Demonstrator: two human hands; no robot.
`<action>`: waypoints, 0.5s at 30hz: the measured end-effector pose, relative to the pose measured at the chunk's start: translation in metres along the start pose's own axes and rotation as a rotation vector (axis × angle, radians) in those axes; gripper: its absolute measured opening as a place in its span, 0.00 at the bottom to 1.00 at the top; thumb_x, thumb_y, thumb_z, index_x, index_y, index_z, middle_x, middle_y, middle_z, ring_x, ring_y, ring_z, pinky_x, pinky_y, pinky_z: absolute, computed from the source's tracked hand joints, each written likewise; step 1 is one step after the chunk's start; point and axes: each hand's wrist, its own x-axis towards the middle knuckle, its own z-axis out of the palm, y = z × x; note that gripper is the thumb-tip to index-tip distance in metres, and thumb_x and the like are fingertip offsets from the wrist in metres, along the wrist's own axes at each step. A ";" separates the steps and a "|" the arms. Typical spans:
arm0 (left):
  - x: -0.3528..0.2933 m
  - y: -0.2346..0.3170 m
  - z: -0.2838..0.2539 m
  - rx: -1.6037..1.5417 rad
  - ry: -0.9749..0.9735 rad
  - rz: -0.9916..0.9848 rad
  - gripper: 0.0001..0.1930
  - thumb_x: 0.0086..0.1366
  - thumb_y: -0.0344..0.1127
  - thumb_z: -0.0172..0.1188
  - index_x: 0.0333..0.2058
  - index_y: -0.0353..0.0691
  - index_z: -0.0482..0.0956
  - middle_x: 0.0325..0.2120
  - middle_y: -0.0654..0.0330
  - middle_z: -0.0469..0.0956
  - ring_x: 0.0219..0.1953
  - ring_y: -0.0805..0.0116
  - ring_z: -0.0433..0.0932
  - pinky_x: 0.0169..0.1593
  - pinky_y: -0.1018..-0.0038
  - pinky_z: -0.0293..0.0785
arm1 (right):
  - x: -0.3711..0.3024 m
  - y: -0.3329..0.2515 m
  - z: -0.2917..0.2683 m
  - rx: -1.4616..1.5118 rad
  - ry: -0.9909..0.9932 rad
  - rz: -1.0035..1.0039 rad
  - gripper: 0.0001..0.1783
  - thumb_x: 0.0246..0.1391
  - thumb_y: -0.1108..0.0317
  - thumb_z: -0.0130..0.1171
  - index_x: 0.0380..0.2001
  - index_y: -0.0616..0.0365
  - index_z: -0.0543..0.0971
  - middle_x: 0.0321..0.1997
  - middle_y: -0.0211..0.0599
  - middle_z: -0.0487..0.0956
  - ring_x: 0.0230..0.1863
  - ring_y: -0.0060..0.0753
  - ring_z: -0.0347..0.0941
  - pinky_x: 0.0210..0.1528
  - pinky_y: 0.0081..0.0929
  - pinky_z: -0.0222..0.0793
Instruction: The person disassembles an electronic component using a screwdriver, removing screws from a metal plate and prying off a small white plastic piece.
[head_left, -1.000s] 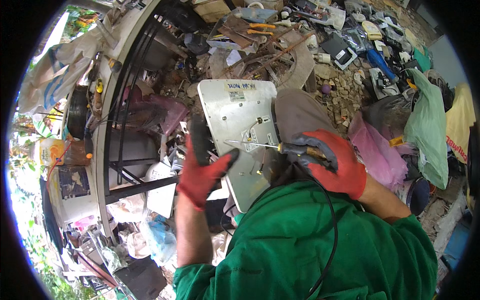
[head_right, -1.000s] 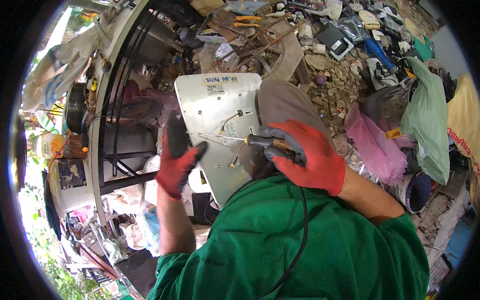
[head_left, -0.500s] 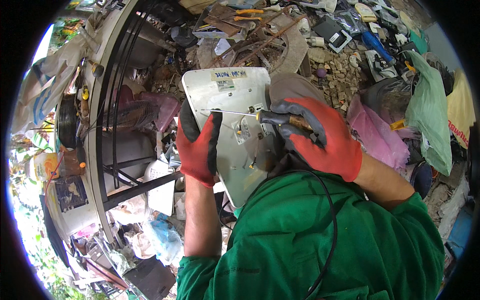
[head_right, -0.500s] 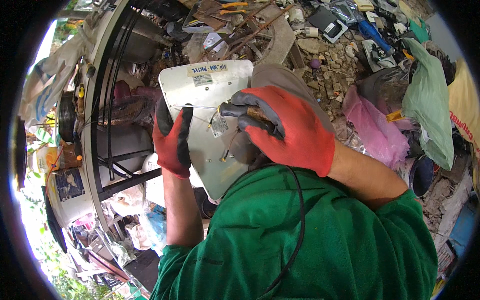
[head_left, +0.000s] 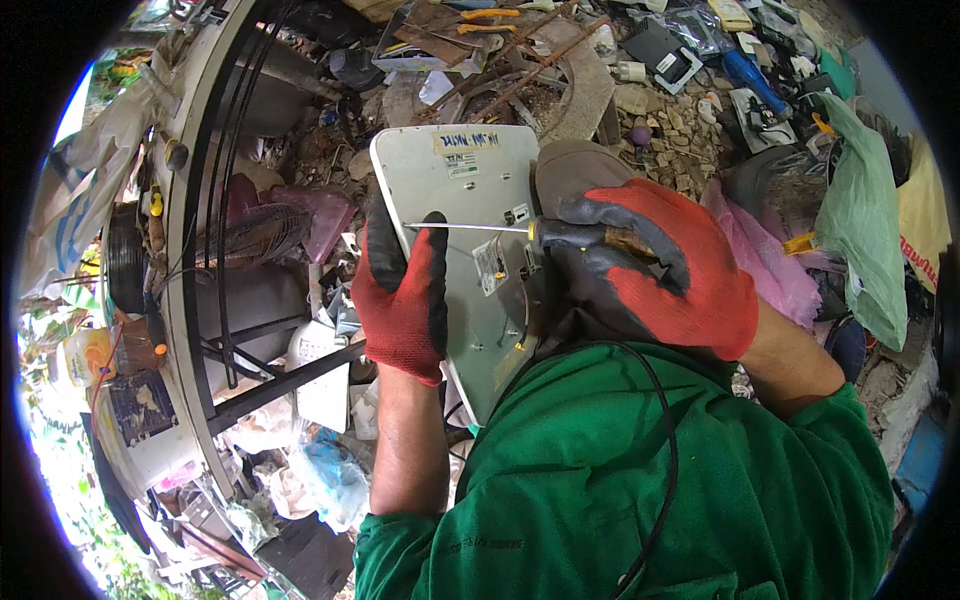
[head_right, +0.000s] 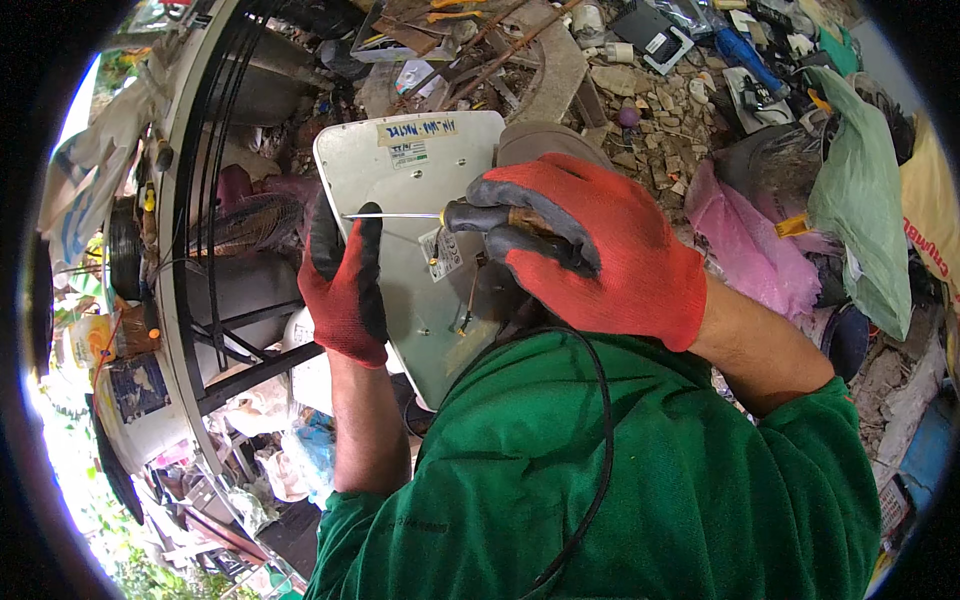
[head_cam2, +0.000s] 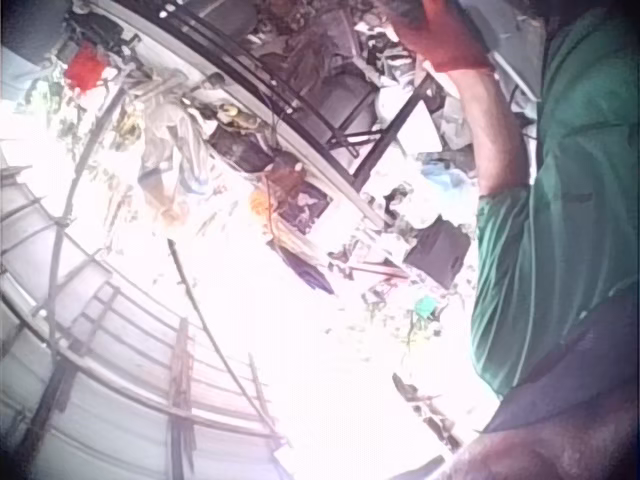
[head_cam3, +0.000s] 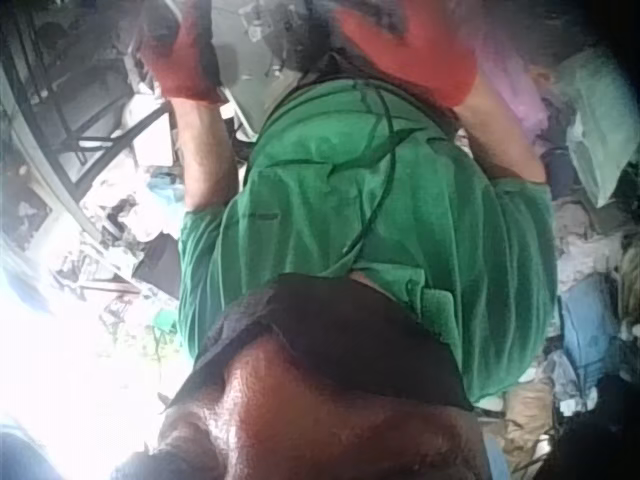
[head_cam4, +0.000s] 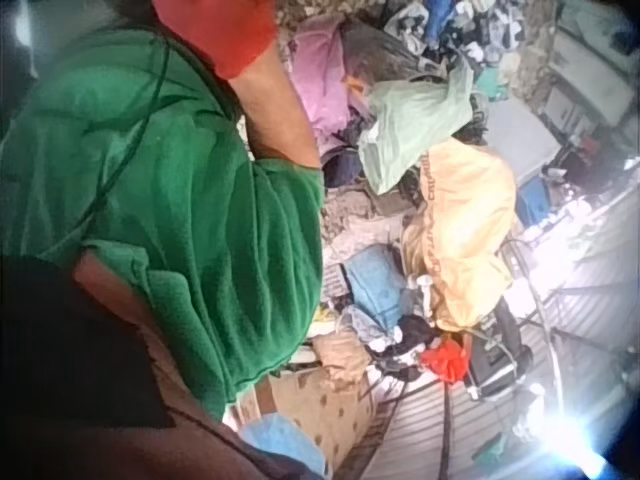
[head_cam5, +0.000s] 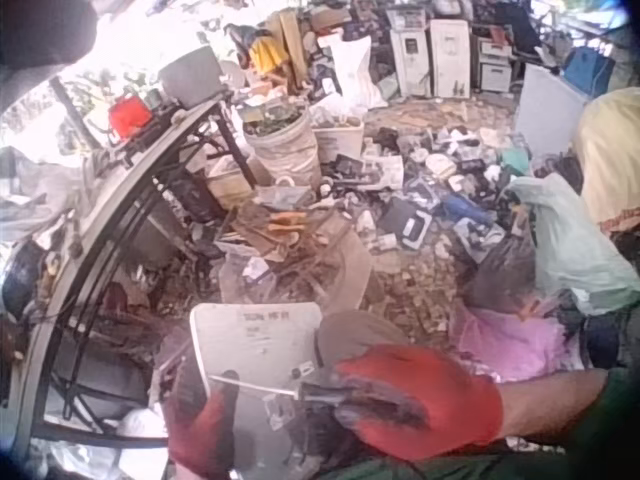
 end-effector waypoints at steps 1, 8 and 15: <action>0.000 0.000 0.001 -0.027 0.007 -0.010 0.20 0.64 0.22 0.59 0.55 0.33 0.74 0.47 0.58 0.80 0.45 0.73 0.78 0.49 0.76 0.75 | 0.001 -0.001 -0.001 0.000 -0.008 0.005 0.25 0.46 0.73 0.63 0.51 0.62 0.74 0.45 0.48 0.79 0.43 0.52 0.79 0.46 0.36 0.75; -0.002 -0.005 0.001 -0.122 0.003 -0.007 0.18 0.66 0.24 0.59 0.55 0.33 0.74 0.46 0.58 0.80 0.44 0.73 0.79 0.48 0.77 0.75 | 0.008 0.000 -0.003 0.280 -0.038 0.185 0.19 0.52 0.71 0.60 0.48 0.64 0.75 0.40 0.47 0.81 0.41 0.35 0.80 0.44 0.29 0.74; -0.005 -0.005 0.000 -0.039 0.020 -0.026 0.17 0.68 0.27 0.57 0.55 0.33 0.74 0.46 0.60 0.80 0.45 0.75 0.77 0.50 0.78 0.72 | 0.054 0.007 -0.038 0.293 -0.439 0.345 0.15 0.58 0.67 0.54 0.45 0.62 0.79 0.36 0.44 0.82 0.37 0.32 0.78 0.41 0.30 0.73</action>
